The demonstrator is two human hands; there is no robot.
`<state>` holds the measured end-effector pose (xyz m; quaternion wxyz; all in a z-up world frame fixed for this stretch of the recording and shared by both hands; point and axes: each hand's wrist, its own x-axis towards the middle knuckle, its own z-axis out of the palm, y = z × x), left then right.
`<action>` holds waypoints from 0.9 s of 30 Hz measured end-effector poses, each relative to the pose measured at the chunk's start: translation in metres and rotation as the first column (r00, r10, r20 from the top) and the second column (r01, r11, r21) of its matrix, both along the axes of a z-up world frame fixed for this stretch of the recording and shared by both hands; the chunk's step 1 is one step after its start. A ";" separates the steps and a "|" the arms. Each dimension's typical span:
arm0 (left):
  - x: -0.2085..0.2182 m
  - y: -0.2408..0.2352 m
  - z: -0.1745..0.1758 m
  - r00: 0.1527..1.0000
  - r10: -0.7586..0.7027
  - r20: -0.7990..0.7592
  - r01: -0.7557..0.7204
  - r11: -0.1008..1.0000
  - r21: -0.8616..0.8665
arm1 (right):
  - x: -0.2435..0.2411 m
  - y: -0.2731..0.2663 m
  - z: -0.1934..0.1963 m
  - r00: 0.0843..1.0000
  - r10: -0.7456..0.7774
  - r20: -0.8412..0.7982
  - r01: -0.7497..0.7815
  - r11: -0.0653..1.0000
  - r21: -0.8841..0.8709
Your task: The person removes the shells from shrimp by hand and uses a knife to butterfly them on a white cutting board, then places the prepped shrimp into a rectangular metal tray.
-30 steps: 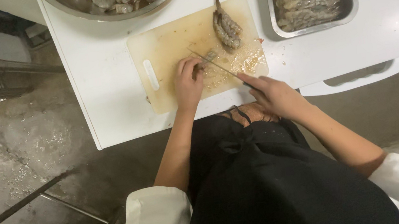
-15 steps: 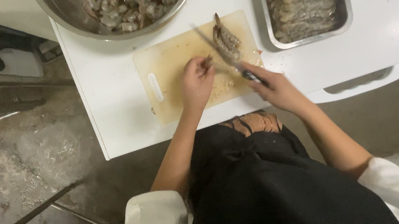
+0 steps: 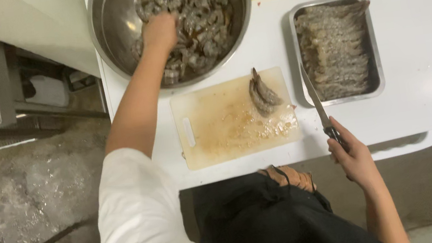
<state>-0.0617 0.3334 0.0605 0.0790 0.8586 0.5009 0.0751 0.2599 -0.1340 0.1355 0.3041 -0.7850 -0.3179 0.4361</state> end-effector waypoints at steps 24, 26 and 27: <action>0.016 -0.261 0.006 0.386 0.359 0.850 0.087 0.903 -0.421 | -0.023 0.006 0.010 0.970 0.242 0.021 -0.243 0.964 0.112; 0.033 -0.296 -0.033 0.401 0.355 0.844 0.079 0.905 -0.418 | -0.032 0.003 -0.001 0.941 0.338 0.012 -0.338 0.937 0.085; 0.038 -0.308 -0.051 0.459 0.294 0.838 0.057 0.932 -0.358 | -0.037 0.002 -0.007 0.937 0.349 0.005 -0.349 0.935 0.069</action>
